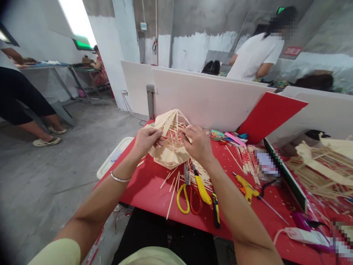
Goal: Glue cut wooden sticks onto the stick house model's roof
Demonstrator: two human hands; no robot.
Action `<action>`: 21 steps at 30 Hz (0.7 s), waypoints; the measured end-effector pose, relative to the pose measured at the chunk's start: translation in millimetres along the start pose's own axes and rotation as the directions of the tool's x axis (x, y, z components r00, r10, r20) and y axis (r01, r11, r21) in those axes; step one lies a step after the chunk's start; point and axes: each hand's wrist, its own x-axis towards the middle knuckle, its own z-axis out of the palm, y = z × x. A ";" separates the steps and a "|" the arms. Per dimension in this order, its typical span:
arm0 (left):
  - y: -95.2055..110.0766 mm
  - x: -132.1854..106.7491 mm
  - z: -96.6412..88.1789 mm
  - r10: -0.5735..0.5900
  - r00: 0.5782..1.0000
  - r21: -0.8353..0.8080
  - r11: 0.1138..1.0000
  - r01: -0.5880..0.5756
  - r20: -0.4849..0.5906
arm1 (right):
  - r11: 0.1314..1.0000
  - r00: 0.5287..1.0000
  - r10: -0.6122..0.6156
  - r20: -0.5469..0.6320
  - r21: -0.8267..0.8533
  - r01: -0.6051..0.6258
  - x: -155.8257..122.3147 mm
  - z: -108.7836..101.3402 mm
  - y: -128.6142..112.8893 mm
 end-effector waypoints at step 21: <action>-2.8 1.6 2.9 0.007 1.000 -0.004 1.000 -0.007 -0.022 | 1.000 1.000 -0.008 0.012 0.000 0.008 -11.6 -0.7 4.8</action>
